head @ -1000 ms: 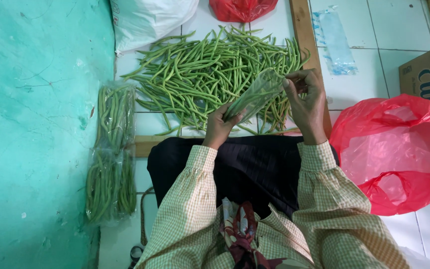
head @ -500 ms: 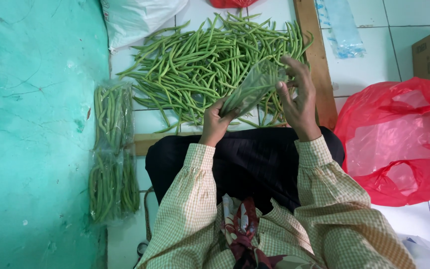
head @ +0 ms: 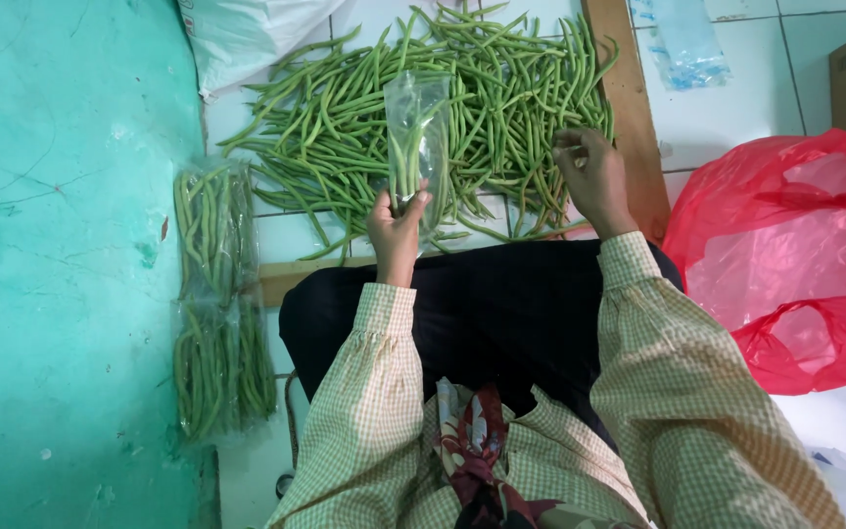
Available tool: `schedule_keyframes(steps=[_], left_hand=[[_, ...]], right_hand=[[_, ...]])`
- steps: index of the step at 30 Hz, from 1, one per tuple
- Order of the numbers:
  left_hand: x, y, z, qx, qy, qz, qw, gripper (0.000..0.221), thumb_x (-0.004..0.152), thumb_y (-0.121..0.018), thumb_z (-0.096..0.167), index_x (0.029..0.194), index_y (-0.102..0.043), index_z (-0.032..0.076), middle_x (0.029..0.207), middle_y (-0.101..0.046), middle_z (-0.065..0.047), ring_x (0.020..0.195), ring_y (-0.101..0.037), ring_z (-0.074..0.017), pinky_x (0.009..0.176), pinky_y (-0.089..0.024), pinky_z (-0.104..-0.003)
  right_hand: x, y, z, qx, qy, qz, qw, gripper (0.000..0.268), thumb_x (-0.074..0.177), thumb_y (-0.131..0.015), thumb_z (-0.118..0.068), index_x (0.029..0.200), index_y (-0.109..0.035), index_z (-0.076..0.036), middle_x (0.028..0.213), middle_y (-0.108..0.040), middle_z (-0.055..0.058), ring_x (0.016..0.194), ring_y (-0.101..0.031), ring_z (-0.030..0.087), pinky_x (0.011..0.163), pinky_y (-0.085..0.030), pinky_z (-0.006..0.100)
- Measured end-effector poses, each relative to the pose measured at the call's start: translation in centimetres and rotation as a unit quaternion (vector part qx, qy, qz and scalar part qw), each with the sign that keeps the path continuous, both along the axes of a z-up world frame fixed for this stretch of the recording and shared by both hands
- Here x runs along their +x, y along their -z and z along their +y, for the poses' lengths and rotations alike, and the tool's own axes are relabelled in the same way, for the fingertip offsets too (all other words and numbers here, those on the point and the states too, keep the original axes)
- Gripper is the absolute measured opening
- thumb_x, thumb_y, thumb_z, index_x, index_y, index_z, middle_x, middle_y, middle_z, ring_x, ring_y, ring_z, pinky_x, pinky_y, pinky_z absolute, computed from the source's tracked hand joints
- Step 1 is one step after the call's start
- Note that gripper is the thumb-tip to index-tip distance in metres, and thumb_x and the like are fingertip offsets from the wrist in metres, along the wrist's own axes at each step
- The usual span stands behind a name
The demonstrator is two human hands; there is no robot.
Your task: Packing green beans into small plastic bags while sitting on the floor
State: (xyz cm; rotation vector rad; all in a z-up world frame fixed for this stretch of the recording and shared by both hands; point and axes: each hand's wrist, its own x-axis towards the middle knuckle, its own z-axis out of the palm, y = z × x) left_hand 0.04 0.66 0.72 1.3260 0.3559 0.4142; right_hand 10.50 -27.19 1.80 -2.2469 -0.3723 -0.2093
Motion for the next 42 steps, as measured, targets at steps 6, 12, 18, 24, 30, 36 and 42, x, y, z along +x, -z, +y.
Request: schedule_keyframes(steps=[6,12,18,24,30,36,42], left_hand=[[0.5,1.6,0.2,0.016,0.014,-0.007,1.0,0.028,0.091,-0.08,0.009,0.117,-0.069,0.003,0.107,-0.076,-0.02,0.1,-0.073,-0.025,0.087,-0.062,-0.043],[1.0,1.2,-0.1,0.014,0.016,0.0,1.0,0.028,0.092,-0.079,0.009,0.118,-0.069,0.004,0.108,-0.076,-0.018,0.101,-0.071,-0.0208,0.088,-0.062,-0.042],[1.1,0.9,-0.4,0.0,0.025,-0.009,1.0,0.03,0.093,-0.079,0.009,0.119,-0.068,0.001,0.11,-0.075,-0.021,0.102,-0.071,-0.0237,0.089,-0.062,-0.043],[1.0,0.5,-0.6,-0.018,0.03,0.002,0.999,0.029,0.092,-0.078,0.007,0.118,-0.067,0.001,0.111,-0.075,-0.021,0.098,-0.073,-0.0235,0.089,-0.062,-0.041],[0.9,0.2,-0.2,-0.063,0.045,-0.001,0.997,0.028,0.091,-0.079,0.008,0.116,-0.066,0.001,0.112,-0.075,-0.02,0.093,-0.075,-0.0206,0.087,-0.063,-0.037],[0.3,0.3,-0.1,-0.134,0.103,-0.003,0.986,0.028,0.091,-0.08,0.008,0.114,-0.065,-0.001,0.115,-0.073,-0.024,0.092,-0.077,-0.0276,0.083,-0.063,-0.038],[-0.6,-0.9,-0.2,-0.134,0.143,0.0,0.981,0.03,0.087,-0.083,0.009,0.111,-0.067,0.002,0.11,-0.075,-0.023,0.087,-0.078,-0.0281,0.076,-0.065,-0.035]], right_hand=[[0.4,12.6,-4.8,-0.251,0.044,0.11,0.961,0.019,0.094,-0.072,-0.025,0.112,-0.076,-0.02,0.096,-0.074,0.007,0.093,-0.073,0.033,0.074,-0.06,0.049],[1.5,12.5,-1.8,-0.395,0.096,0.181,0.895,0.029,0.087,-0.076,-0.036,0.107,-0.079,-0.014,0.093,-0.076,0.015,0.093,-0.075,0.038,0.073,-0.061,0.058],[2.1,16.2,-1.4,-0.426,0.069,0.178,0.884,0.045,0.091,-0.073,-0.034,0.125,-0.062,-0.007,0.102,-0.074,0.018,0.098,-0.073,0.044,0.081,-0.057,0.061],[1.4,16.7,-1.1,-0.476,0.127,0.108,0.864,0.018,0.096,-0.065,-0.033,0.102,-0.076,-0.021,0.085,-0.076,-0.002,0.089,-0.078,0.025,0.073,-0.061,0.048],[-1.0,11.6,-2.3,-0.396,0.189,0.014,0.899,0.023,0.104,-0.063,-0.046,0.103,-0.082,-0.032,0.083,-0.076,0.001,0.085,-0.075,0.024,0.08,-0.058,0.039],[-4.0,5.4,-2.7,-0.122,0.242,-0.118,0.955,0.012,0.099,-0.077,-0.022,0.107,-0.082,-0.016,0.087,-0.074,0.008,0.079,-0.073,0.03,0.065,-0.058,0.043],[-4.2,3.7,-5.0,0.113,0.231,-0.105,0.961,0.01,0.101,-0.08,-0.009,0.11,-0.08,-0.006,0.082,-0.075,0.014,0.077,-0.074,0.023,0.068,-0.059,0.034]])
